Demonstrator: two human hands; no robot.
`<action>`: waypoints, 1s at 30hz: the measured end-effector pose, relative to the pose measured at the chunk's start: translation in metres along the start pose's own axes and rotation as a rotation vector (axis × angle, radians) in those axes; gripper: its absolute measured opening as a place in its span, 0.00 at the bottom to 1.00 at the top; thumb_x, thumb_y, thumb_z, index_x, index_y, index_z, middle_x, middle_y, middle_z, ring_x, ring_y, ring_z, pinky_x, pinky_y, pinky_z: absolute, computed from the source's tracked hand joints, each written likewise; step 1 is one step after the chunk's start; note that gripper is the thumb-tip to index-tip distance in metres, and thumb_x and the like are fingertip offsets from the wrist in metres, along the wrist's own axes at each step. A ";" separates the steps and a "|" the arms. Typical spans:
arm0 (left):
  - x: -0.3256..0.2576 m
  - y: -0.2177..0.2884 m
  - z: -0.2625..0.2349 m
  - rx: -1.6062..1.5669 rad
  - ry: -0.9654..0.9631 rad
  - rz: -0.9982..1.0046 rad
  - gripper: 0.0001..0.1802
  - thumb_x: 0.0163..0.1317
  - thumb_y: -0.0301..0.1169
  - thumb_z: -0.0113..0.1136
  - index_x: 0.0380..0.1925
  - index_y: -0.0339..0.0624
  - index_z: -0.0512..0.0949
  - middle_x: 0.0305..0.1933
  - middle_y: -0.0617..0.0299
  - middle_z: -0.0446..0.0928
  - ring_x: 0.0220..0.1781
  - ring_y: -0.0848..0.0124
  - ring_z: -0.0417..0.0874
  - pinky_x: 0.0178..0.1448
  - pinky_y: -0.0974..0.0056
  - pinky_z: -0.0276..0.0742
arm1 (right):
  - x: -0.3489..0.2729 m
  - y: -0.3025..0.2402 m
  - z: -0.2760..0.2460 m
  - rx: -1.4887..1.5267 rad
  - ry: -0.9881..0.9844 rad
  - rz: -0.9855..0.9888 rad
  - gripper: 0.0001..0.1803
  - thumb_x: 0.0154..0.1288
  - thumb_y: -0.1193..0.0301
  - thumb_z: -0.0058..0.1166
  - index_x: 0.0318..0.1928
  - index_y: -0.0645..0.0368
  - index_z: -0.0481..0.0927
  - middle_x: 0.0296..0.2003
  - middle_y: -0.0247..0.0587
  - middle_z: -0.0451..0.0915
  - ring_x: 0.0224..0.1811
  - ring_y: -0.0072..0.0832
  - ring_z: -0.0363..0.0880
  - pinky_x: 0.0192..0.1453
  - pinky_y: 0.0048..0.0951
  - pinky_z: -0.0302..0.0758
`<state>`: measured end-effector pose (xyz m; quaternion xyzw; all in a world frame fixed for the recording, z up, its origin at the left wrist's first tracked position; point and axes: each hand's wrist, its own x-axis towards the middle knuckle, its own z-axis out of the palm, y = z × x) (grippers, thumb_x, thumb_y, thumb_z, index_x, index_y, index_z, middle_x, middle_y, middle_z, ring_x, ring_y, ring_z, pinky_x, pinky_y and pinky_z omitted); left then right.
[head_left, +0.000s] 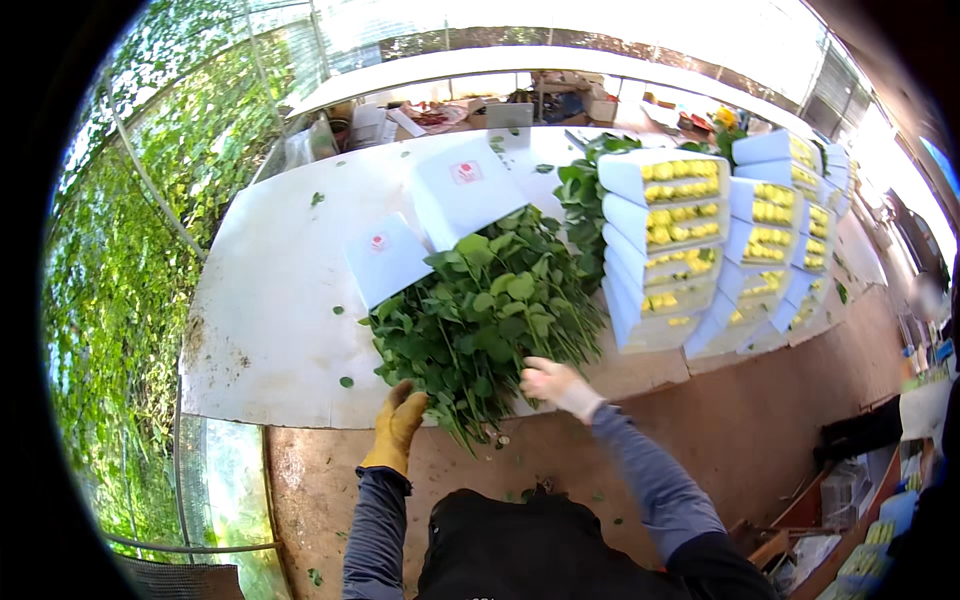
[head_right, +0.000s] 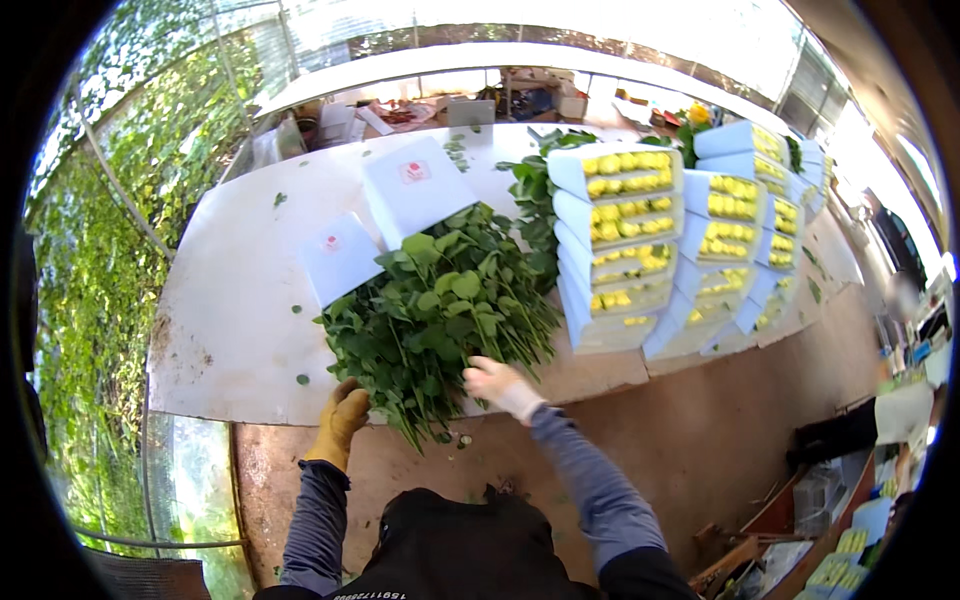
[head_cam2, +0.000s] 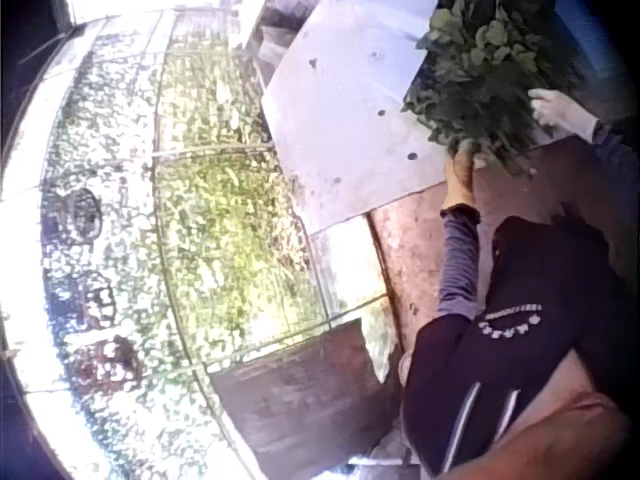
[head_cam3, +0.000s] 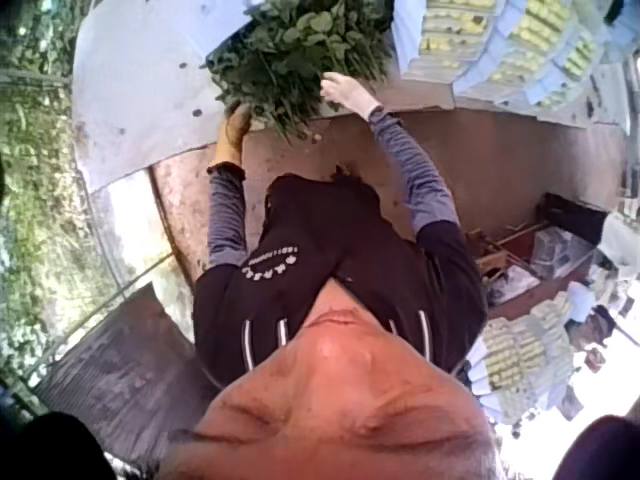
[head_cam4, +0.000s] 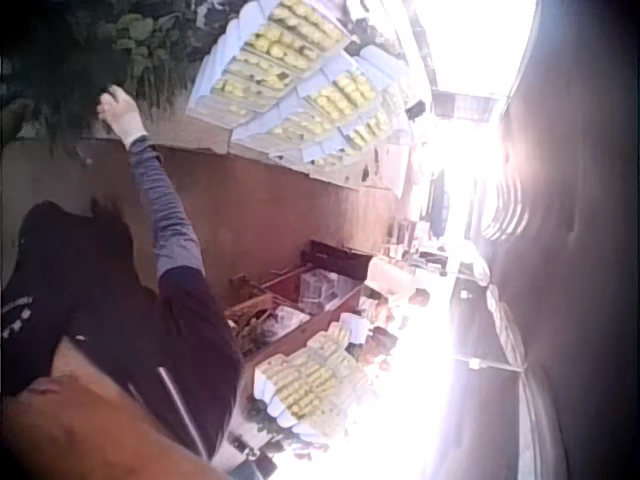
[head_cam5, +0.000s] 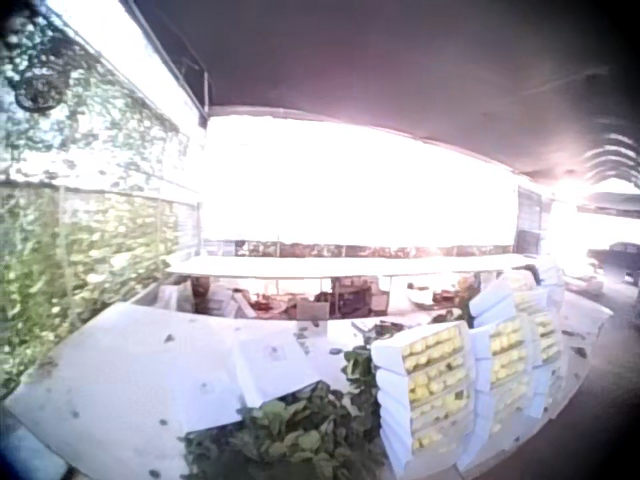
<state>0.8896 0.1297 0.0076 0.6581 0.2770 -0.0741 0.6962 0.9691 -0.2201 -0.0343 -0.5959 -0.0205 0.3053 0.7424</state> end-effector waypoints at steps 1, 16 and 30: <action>0.013 -0.009 -0.024 -0.014 0.058 -0.006 0.43 0.60 0.43 0.71 0.74 0.39 0.69 0.72 0.49 0.73 0.69 0.59 0.77 0.63 0.57 0.79 | 0.021 -0.026 0.051 -0.297 0.011 0.042 0.29 0.79 0.63 0.53 0.74 0.63 0.68 0.59 0.51 0.82 0.53 0.34 0.84 0.55 0.32 0.81; 0.259 0.078 -0.086 0.034 0.074 -0.049 0.53 0.58 0.49 0.71 0.79 0.39 0.60 0.74 0.41 0.71 0.73 0.56 0.75 0.73 0.58 0.71 | 0.374 -0.079 0.156 -1.261 0.712 -0.142 0.44 0.69 0.47 0.56 0.74 0.64 0.65 0.68 0.63 0.70 0.69 0.57 0.70 0.74 0.48 0.69; 0.323 0.043 -0.134 -0.198 -0.008 0.106 0.44 0.64 0.43 0.70 0.74 0.32 0.64 0.64 0.50 0.78 0.64 0.62 0.78 0.66 0.53 0.77 | 0.384 -0.107 0.273 -1.270 0.698 0.170 0.47 0.63 0.41 0.61 0.72 0.61 0.67 0.60 0.64 0.78 0.62 0.56 0.79 0.66 0.48 0.76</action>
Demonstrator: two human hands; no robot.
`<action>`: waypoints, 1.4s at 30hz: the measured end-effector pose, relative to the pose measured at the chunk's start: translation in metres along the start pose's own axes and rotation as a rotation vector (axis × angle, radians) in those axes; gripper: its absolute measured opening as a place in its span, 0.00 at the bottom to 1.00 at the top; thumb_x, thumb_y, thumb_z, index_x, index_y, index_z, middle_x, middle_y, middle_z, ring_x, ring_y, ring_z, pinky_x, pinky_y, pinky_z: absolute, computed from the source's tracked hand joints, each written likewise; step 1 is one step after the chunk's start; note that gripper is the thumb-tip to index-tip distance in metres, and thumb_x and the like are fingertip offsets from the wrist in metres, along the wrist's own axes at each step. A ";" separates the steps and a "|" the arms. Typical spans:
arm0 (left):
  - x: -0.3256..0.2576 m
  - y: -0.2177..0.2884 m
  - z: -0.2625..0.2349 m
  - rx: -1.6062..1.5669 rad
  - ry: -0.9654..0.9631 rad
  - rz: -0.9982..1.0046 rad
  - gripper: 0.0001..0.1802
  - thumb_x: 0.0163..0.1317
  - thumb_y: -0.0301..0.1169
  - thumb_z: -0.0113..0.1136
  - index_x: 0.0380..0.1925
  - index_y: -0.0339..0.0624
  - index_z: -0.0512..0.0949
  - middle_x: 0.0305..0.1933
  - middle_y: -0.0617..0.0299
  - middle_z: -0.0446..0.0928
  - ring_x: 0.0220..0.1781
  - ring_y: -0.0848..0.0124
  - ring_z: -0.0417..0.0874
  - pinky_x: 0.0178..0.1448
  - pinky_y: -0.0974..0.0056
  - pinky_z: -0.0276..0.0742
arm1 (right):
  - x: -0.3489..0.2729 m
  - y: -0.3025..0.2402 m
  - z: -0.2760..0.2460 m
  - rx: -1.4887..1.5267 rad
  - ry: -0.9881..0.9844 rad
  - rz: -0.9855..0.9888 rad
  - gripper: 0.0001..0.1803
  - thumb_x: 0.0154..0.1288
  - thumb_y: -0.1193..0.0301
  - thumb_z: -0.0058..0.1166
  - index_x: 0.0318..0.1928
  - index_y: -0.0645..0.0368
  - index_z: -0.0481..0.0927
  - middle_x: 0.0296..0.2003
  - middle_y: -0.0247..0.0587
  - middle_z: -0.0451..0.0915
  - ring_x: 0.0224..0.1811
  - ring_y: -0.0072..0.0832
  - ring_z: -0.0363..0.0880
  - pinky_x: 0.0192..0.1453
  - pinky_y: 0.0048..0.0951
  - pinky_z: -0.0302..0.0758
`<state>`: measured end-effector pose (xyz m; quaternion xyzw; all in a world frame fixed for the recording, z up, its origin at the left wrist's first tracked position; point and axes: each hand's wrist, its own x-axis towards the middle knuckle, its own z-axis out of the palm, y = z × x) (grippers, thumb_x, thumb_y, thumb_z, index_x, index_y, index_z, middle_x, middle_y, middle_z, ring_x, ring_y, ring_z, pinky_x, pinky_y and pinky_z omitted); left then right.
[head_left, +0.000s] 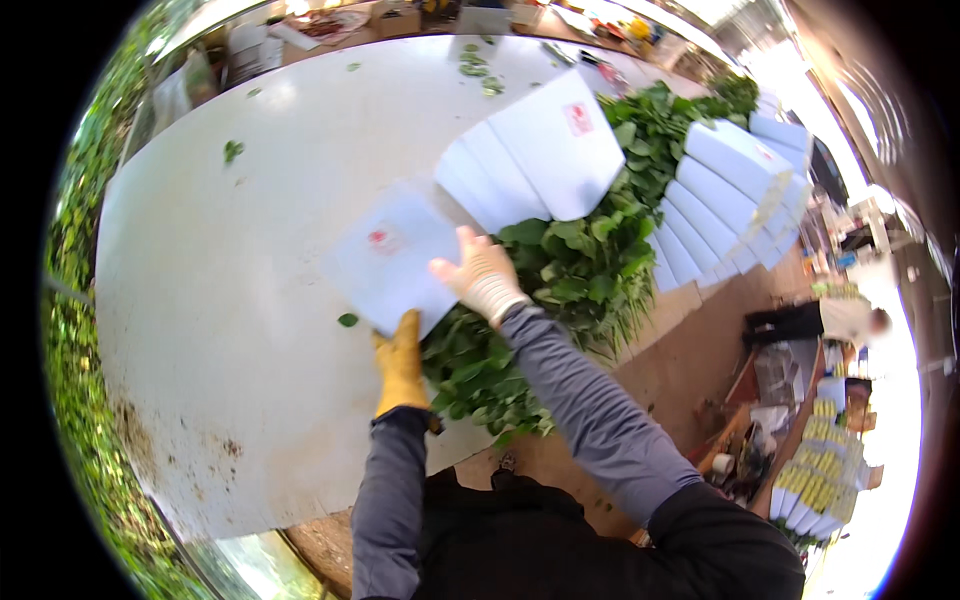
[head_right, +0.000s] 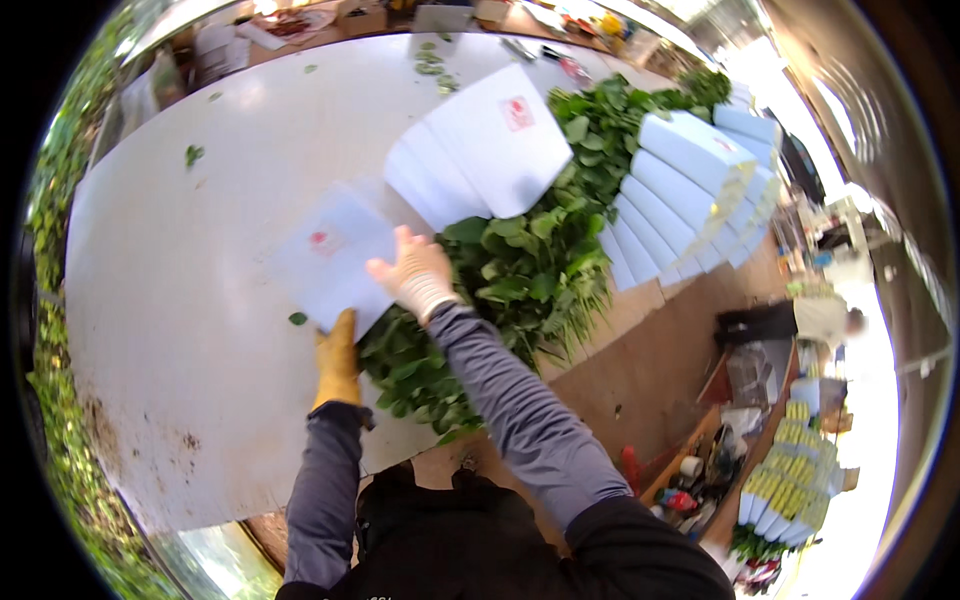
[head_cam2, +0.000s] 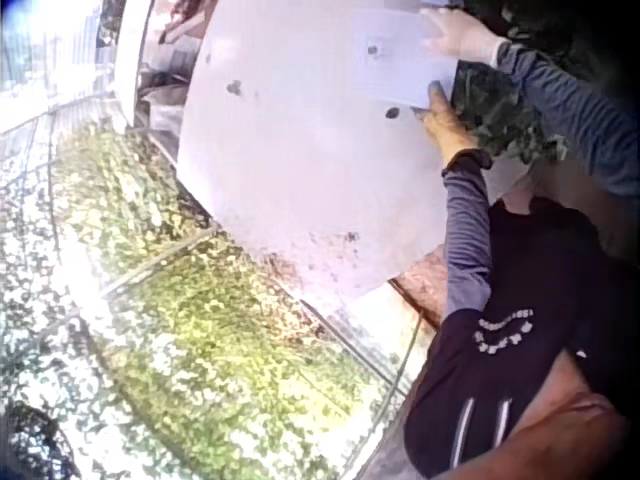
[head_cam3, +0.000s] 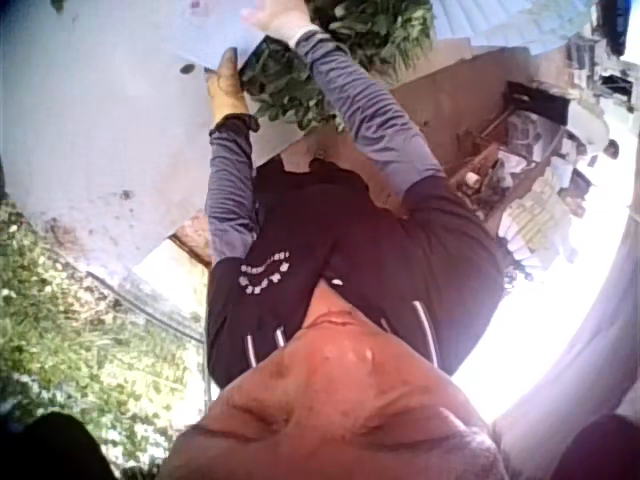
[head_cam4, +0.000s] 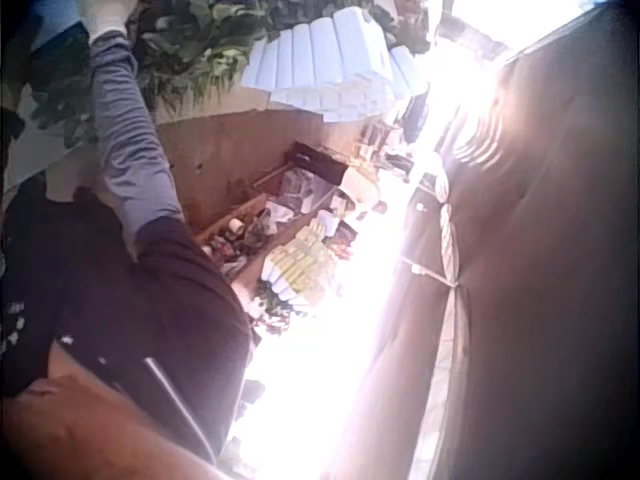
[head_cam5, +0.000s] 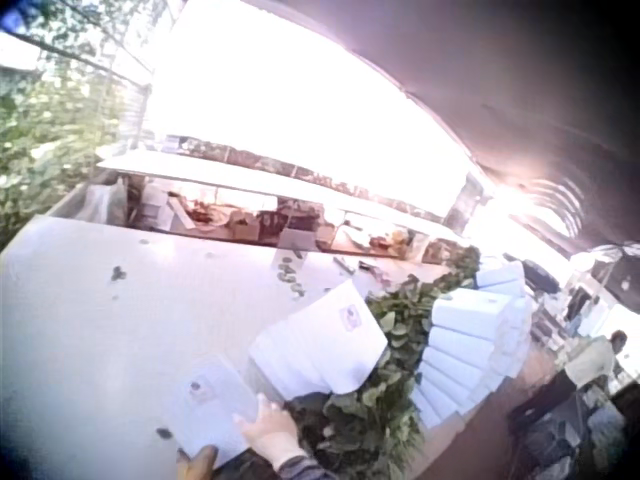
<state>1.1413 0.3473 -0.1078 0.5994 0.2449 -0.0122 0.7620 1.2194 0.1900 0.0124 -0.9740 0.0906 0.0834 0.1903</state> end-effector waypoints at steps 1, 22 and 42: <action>0.008 -0.011 -0.025 -0.096 -0.022 0.011 0.41 0.66 0.41 0.69 0.72 0.28 0.65 0.63 0.49 0.78 0.65 0.61 0.78 0.68 0.52 0.76 | -0.012 -0.012 0.009 0.041 0.030 -0.031 0.46 0.64 0.42 0.61 0.71 0.61 0.67 0.59 0.63 0.79 0.62 0.57 0.78 0.65 0.49 0.76; -0.217 -0.032 -0.142 -0.082 -0.207 -0.757 0.35 0.65 0.51 0.70 0.67 0.48 0.73 0.55 0.59 0.81 0.51 0.62 0.85 0.54 0.54 0.81 | -0.186 0.187 0.100 0.165 -0.264 0.090 0.39 0.80 0.37 0.32 0.58 0.59 0.82 0.56 0.54 0.83 0.58 0.55 0.80 0.65 0.47 0.75; -0.243 -0.111 -0.096 -0.352 -0.512 -0.876 0.32 0.72 0.56 0.60 0.68 0.50 0.77 0.67 0.60 0.80 0.68 0.57 0.78 0.75 0.48 0.70 | -0.347 0.139 0.145 0.724 -0.465 0.047 0.76 0.42 0.32 0.75 0.78 0.71 0.54 0.75 0.67 0.60 0.77 0.57 0.62 0.80 0.42 0.63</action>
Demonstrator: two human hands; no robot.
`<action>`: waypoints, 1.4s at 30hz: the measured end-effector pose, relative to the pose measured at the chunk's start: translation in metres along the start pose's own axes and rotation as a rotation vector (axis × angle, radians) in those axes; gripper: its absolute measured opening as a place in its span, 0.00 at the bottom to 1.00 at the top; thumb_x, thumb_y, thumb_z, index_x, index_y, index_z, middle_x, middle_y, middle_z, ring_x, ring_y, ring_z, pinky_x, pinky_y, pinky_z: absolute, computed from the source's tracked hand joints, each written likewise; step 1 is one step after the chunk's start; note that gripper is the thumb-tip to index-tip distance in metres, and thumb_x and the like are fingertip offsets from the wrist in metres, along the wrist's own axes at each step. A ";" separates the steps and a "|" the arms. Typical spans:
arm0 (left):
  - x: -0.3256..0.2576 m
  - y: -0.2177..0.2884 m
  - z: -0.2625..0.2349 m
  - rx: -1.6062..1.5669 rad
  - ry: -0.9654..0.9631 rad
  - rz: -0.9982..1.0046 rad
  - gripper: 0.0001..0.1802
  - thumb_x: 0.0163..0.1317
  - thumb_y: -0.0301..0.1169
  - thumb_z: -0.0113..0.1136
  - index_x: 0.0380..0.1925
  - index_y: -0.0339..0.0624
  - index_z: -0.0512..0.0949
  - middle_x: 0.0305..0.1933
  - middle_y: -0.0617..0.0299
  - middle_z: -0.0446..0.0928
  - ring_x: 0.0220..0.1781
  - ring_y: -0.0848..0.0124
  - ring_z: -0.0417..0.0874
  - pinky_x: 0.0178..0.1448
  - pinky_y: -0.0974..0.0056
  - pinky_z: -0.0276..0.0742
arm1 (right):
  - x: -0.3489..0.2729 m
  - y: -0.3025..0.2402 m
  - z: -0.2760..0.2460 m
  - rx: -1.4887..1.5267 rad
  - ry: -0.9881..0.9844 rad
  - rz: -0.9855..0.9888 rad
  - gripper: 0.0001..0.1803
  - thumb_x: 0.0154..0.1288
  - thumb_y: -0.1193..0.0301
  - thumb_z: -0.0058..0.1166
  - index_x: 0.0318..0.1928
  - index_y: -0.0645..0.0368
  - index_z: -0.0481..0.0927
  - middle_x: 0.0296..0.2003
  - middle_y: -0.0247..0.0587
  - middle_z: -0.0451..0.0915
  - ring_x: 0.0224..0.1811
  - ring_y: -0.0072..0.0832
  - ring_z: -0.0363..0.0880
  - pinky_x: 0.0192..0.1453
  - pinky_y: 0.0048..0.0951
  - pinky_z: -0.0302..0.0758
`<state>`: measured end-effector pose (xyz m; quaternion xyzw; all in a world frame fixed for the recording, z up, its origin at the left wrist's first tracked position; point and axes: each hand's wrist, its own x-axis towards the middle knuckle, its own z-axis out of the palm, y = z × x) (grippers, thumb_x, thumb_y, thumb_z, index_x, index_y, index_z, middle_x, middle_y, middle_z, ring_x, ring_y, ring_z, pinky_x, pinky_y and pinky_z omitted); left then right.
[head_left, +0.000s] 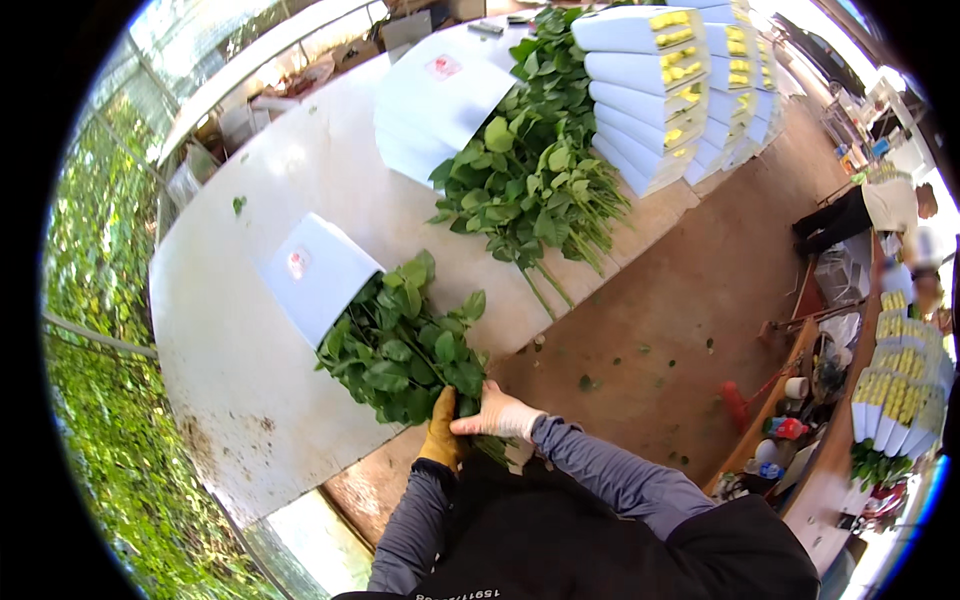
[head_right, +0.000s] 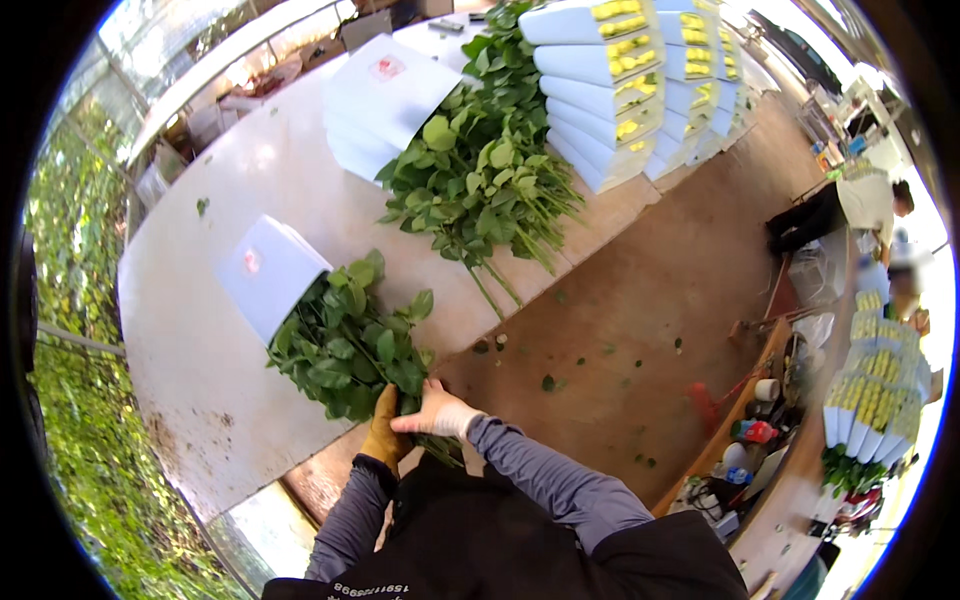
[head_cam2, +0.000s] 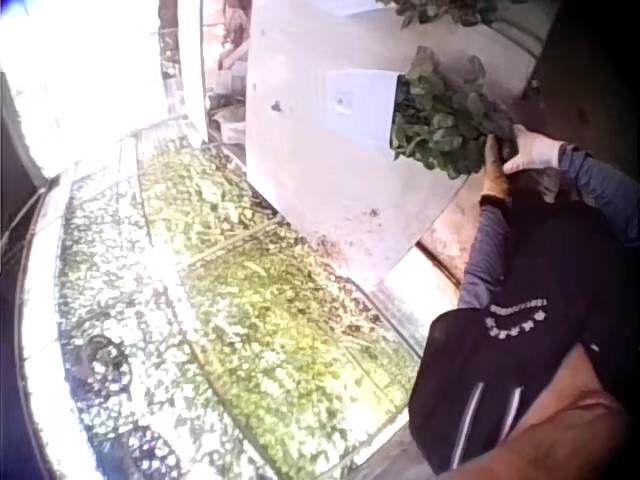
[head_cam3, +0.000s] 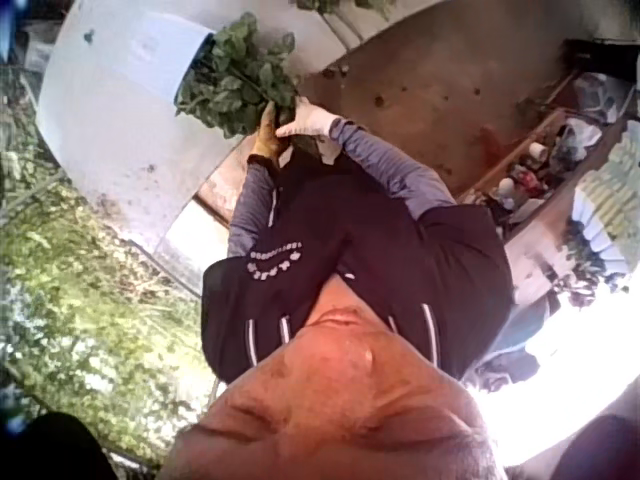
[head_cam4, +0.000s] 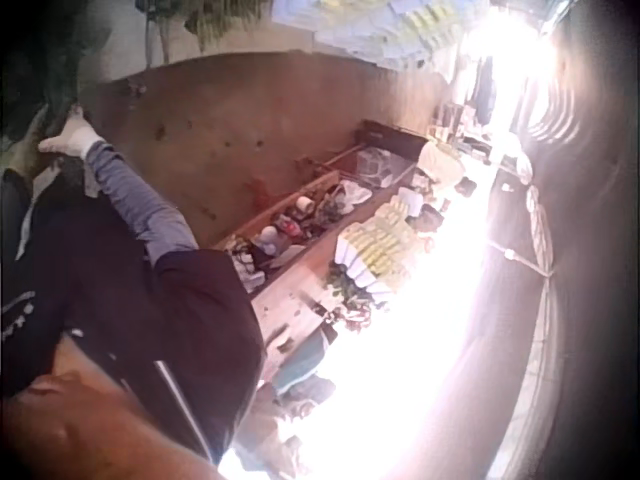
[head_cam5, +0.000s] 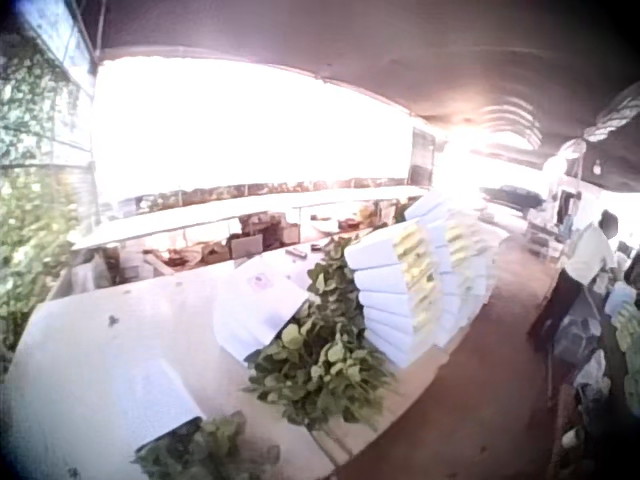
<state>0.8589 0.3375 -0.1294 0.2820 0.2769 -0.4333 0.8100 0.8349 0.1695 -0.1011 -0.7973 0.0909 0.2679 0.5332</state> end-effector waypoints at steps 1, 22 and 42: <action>-0.014 -0.001 0.013 0.128 0.051 0.084 0.30 0.72 0.54 0.60 0.66 0.50 0.78 0.67 0.59 0.80 0.69 0.57 0.78 0.75 0.48 0.71 | -0.006 0.006 0.006 -0.053 0.007 0.038 0.78 0.41 0.32 0.75 0.78 0.75 0.53 0.76 0.68 0.58 0.77 0.57 0.62 0.80 0.41 0.64; -0.035 0.034 0.001 1.797 -0.665 0.661 0.29 0.63 0.27 0.63 0.66 0.47 0.74 0.67 0.47 0.77 0.70 0.53 0.77 0.73 0.54 0.71 | -0.165 -0.105 -0.052 -0.311 0.013 0.450 0.55 0.54 0.46 0.65 0.74 0.71 0.64 0.67 0.61 0.74 0.59 0.50 0.84 0.61 0.42 0.80; -0.067 -0.289 0.216 2.351 -1.423 -0.009 0.25 0.61 0.41 0.64 0.59 0.52 0.80 0.64 0.50 0.79 0.67 0.50 0.78 0.71 0.49 0.73 | -0.577 0.033 0.160 0.212 1.264 0.673 0.39 0.49 0.55 0.74 0.55 0.64 0.71 0.44 0.56 0.81 0.42 0.56 0.86 0.45 0.47 0.84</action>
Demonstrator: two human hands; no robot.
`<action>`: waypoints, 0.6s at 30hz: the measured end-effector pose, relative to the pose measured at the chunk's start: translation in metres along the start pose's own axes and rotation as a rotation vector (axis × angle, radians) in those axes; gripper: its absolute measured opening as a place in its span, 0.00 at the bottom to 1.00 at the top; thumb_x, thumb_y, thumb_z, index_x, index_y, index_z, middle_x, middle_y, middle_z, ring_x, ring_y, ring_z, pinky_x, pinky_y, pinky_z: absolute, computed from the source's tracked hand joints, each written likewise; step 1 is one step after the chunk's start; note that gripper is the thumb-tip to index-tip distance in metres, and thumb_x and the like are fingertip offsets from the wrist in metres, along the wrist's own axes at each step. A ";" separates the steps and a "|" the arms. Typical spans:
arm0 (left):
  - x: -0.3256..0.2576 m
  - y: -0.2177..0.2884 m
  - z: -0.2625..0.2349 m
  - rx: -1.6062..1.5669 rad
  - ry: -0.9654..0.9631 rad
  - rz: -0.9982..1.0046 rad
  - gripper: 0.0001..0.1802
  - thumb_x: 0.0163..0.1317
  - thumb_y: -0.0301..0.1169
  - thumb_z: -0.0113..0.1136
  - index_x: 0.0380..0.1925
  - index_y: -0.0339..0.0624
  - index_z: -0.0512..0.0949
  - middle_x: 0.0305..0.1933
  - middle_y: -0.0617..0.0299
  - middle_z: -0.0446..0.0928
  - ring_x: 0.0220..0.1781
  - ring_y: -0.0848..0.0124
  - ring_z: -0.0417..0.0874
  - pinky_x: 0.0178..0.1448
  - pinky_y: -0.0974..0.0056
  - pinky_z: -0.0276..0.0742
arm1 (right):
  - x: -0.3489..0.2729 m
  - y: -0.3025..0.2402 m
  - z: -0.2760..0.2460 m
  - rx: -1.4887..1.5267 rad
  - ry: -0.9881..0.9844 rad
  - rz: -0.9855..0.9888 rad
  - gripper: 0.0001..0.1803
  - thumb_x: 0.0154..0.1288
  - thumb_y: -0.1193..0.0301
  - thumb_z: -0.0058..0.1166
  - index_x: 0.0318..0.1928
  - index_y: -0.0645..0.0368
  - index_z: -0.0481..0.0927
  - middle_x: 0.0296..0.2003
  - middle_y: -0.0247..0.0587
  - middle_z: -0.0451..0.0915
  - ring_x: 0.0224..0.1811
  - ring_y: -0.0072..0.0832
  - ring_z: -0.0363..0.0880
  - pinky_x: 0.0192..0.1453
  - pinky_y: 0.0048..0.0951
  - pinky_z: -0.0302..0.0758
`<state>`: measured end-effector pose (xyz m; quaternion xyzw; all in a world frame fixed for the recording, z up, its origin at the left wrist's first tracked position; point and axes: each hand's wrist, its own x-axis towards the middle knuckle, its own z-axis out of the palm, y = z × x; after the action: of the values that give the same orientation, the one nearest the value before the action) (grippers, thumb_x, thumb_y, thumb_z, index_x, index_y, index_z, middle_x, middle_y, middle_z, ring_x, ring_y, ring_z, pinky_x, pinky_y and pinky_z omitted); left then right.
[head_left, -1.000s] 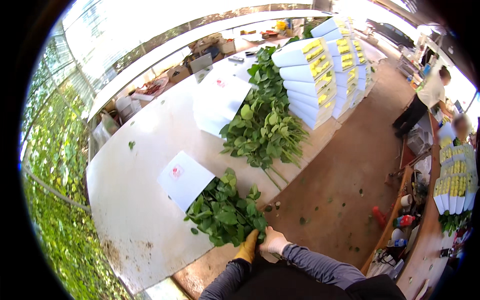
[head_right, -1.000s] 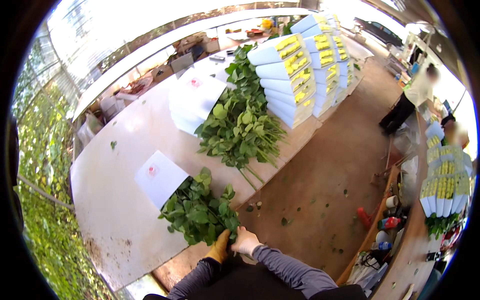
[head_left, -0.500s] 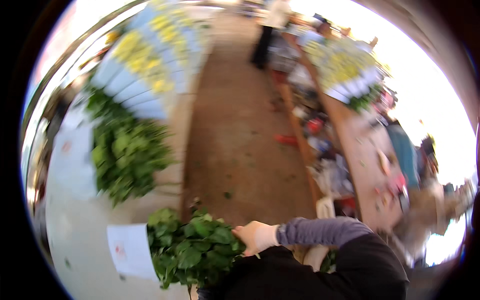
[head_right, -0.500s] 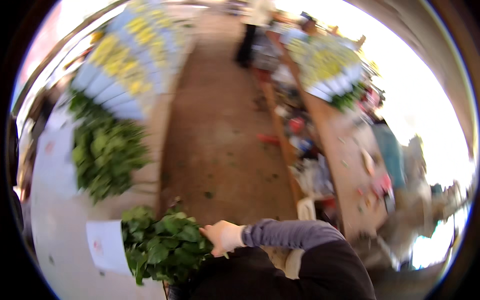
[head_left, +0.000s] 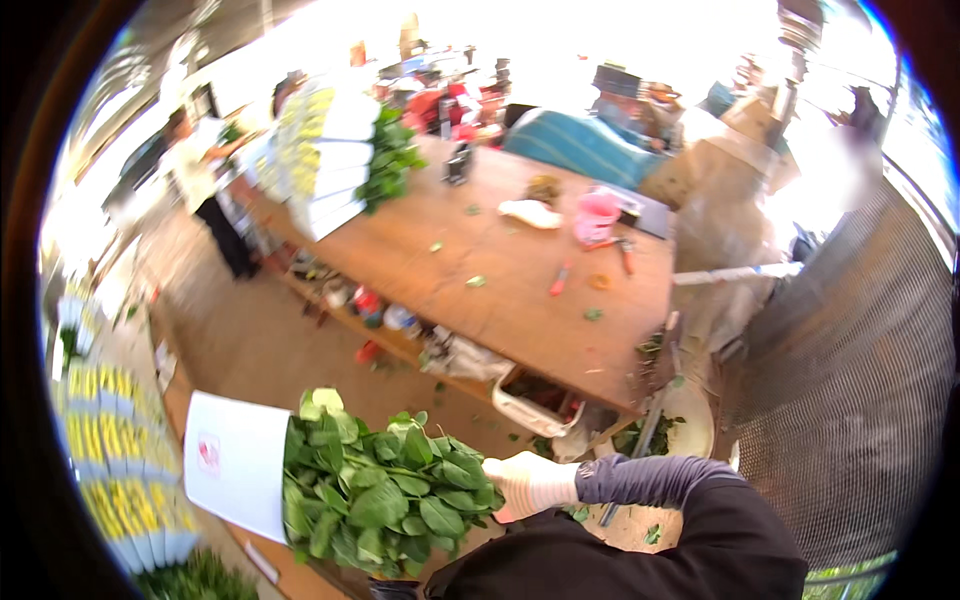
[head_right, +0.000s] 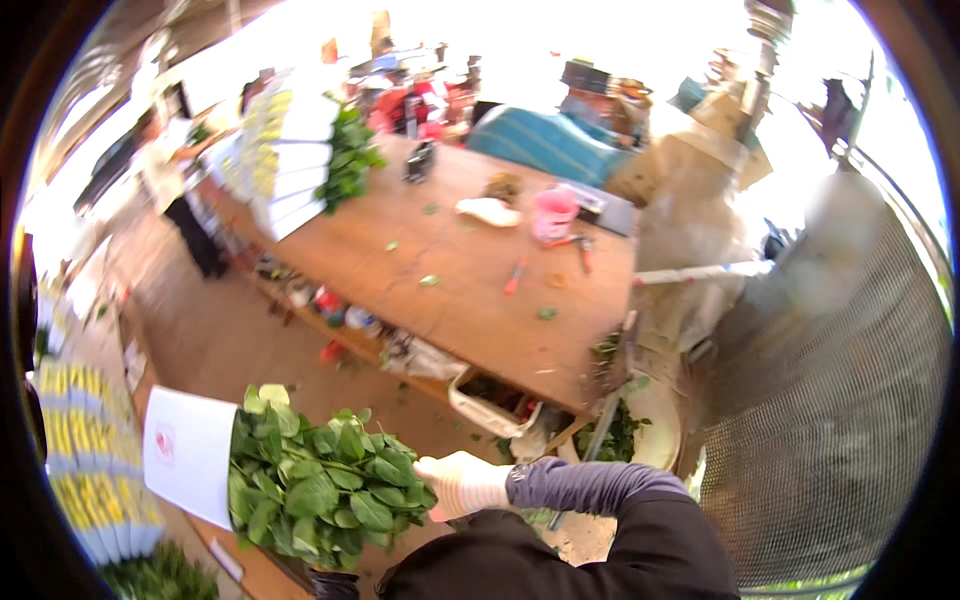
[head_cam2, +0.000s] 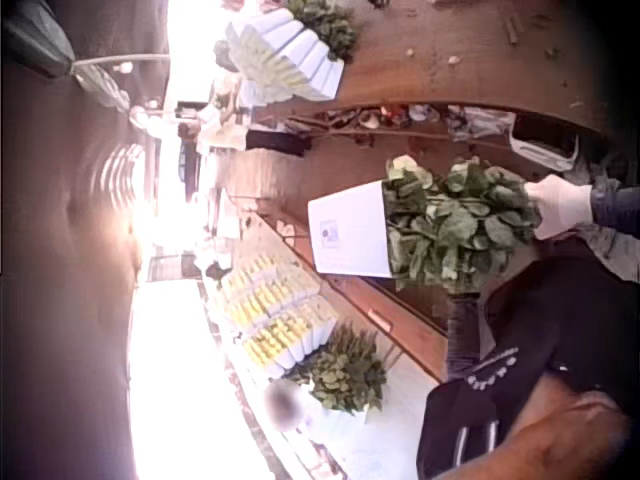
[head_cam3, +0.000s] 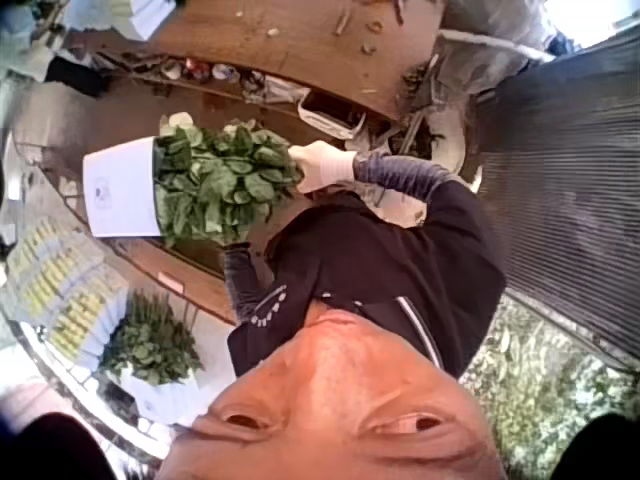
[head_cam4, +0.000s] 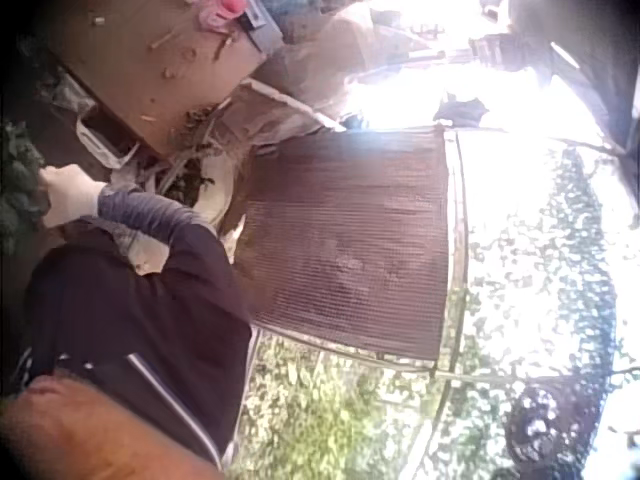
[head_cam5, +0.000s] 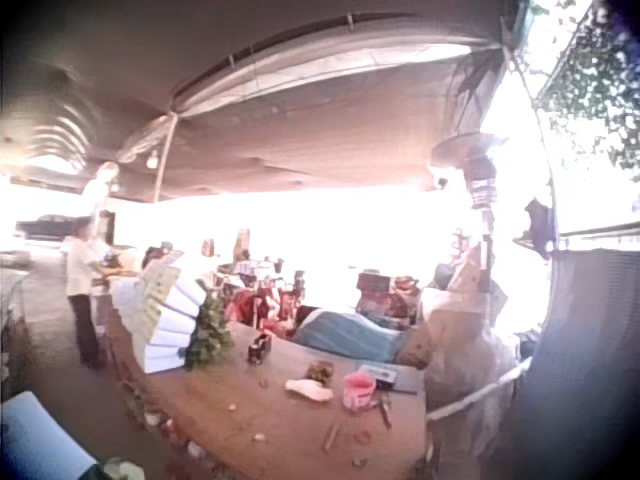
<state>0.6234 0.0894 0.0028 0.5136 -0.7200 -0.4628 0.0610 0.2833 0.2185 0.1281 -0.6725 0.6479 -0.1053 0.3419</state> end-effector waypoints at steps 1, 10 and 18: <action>0.031 0.028 0.016 0.055 -0.077 0.068 0.25 0.61 0.42 0.64 0.59 0.52 0.81 0.64 0.50 0.79 0.67 0.50 0.78 0.70 0.49 0.73 | -0.008 0.006 -0.007 0.056 0.121 0.015 0.38 0.49 0.55 0.74 0.54 0.64 0.71 0.39 0.56 0.82 0.40 0.57 0.86 0.43 0.47 0.84; 0.152 0.220 0.077 0.570 -0.456 0.454 0.24 0.60 0.48 0.65 0.55 0.54 0.83 0.63 0.51 0.80 0.66 0.49 0.79 0.69 0.46 0.74 | 0.064 0.118 -0.114 0.085 0.495 0.228 0.35 0.55 0.57 0.72 0.54 0.68 0.71 0.43 0.61 0.82 0.47 0.56 0.84 0.48 0.47 0.82; 0.313 0.351 0.099 0.840 0.107 1.583 0.65 0.26 0.44 0.84 0.73 0.41 0.68 0.71 0.45 0.70 0.77 0.43 0.66 0.83 0.39 0.56 | 0.146 0.250 -0.123 0.063 0.531 0.354 0.40 0.54 0.53 0.70 0.58 0.69 0.72 0.40 0.59 0.86 0.45 0.56 0.86 0.50 0.46 0.83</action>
<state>0.1822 -0.0840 0.0814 -0.1325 -0.9694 0.0408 0.2028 0.0312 0.0594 0.0266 -0.4873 0.8179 -0.2361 0.1945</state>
